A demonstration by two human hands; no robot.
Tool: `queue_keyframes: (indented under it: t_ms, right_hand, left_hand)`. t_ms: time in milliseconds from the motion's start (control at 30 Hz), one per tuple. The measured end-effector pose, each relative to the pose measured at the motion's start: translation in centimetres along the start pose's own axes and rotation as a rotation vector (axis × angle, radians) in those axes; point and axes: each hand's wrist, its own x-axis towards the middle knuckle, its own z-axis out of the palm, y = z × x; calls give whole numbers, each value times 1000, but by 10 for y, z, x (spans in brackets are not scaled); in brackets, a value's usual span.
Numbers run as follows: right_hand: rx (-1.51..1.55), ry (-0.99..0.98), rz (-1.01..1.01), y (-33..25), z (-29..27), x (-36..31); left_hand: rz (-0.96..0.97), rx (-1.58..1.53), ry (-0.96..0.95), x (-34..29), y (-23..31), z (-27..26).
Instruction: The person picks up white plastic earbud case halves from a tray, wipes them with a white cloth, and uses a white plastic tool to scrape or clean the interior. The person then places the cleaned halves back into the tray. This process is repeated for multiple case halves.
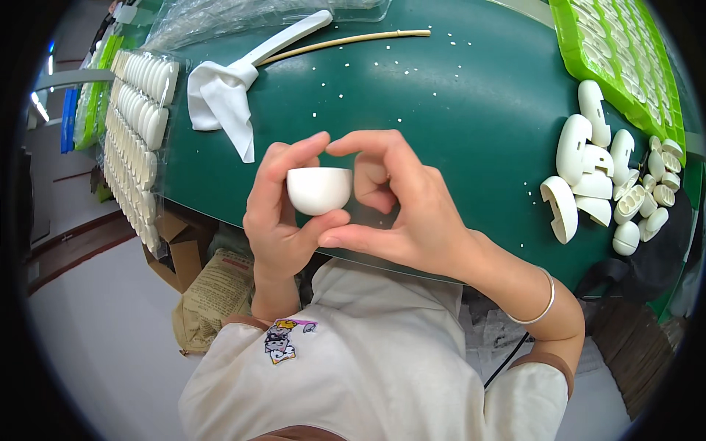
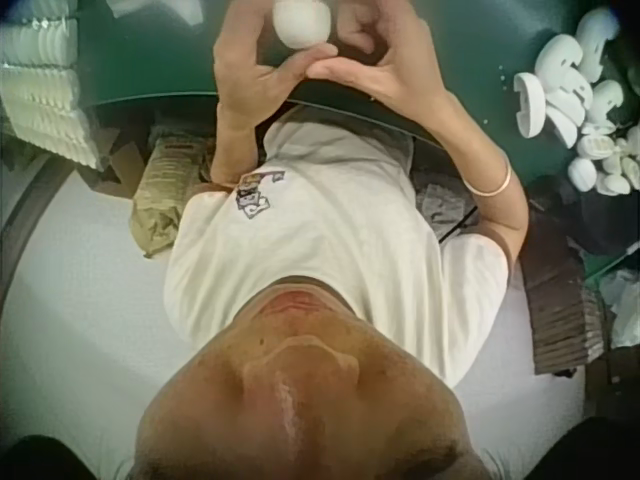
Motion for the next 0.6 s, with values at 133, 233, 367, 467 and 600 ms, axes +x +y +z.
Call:
queue_keyframes:
  t_ms: [133,233,367,467,600]
  right_hand:
    - [-56,-39,25,0,-3,1]
    - [-45,36,-15,3,1,2]
    - [-14,64,-144,7,-2,4]
    - [23,77,-200,7,-2,3]
    - [53,83,-246,8,-3,1]
  left_hand:
    - [6,-181,22,0,5,-6]
    - [14,-346,38,-1,4,-6]
    - [-25,-552,28,-3,1,-5]
    - [-28,-679,15,-3,-1,-3]
    - [-76,-801,-2,-5,-3,-1]
